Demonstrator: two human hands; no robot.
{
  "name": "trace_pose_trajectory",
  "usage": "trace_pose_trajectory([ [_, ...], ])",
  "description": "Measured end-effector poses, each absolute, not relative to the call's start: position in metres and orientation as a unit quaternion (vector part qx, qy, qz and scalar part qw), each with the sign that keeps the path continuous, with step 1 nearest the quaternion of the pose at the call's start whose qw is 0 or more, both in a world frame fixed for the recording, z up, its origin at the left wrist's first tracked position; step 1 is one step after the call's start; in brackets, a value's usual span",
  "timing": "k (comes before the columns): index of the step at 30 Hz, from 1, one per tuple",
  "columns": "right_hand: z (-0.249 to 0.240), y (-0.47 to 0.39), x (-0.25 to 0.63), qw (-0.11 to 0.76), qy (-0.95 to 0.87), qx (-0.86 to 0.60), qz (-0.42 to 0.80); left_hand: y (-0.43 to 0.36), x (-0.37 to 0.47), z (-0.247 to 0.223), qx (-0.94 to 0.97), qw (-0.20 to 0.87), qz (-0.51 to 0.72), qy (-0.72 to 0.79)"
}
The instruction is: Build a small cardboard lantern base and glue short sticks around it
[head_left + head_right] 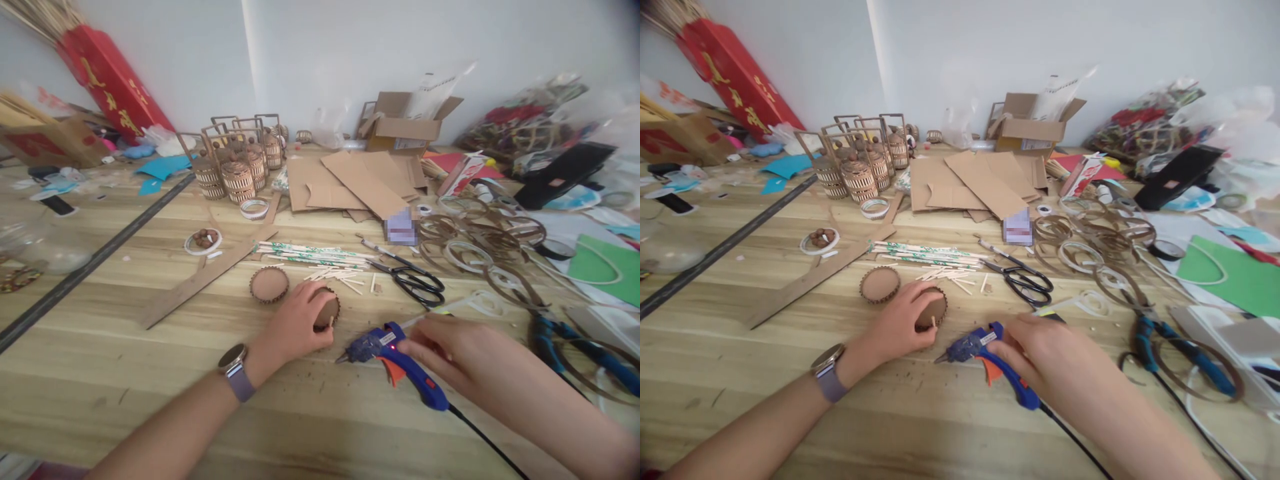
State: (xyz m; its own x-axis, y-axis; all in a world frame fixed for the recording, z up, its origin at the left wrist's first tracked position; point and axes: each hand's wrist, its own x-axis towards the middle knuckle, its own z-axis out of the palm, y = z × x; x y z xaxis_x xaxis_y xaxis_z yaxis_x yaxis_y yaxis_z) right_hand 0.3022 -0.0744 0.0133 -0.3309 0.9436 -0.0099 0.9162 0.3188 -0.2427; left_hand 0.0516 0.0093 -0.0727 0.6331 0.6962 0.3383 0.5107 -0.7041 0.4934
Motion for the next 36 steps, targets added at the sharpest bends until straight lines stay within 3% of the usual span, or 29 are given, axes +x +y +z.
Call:
trace_pose_trajectory([
  [3, 0.001, -0.094, 0.307, -0.008, -0.754, -0.630, 0.184, 0.009, 0.052, -0.074, 0.885, 0.174, 0.258, 0.345],
  [5, -0.012, -0.101, 0.304, 0.003, -0.735, -0.645, 0.208, 0.009, 0.052, -0.075, 0.886, 0.169, 0.256, 0.348],
  [12, -0.027, -0.110, 0.308, 0.113, -0.705, -0.666, 0.216, 0.011, 0.049, -0.076, 0.888, 0.164, 0.256, 0.345],
  [18, -0.011, -0.105, 0.311, 0.310, -0.636, -0.687, 0.168, 0.011, 0.044, -0.075, 0.883, 0.183, 0.259, 0.345],
  [21, -0.021, -0.092, 0.306, 0.360, -0.588, -0.688, 0.227, 0.011, 0.043, -0.077, 0.884, 0.186, 0.256, 0.344],
  [27, -0.049, -0.065, 0.292, 0.389, -0.478, -0.644, 0.453, 0.011, 0.043, -0.077, 0.884, 0.185, 0.255, 0.346],
  [36, -0.062, -0.073, 0.303, 0.345, -0.525, -0.662, 0.409, 0.010, 0.042, -0.078, 0.884, 0.178, 0.261, 0.344],
])
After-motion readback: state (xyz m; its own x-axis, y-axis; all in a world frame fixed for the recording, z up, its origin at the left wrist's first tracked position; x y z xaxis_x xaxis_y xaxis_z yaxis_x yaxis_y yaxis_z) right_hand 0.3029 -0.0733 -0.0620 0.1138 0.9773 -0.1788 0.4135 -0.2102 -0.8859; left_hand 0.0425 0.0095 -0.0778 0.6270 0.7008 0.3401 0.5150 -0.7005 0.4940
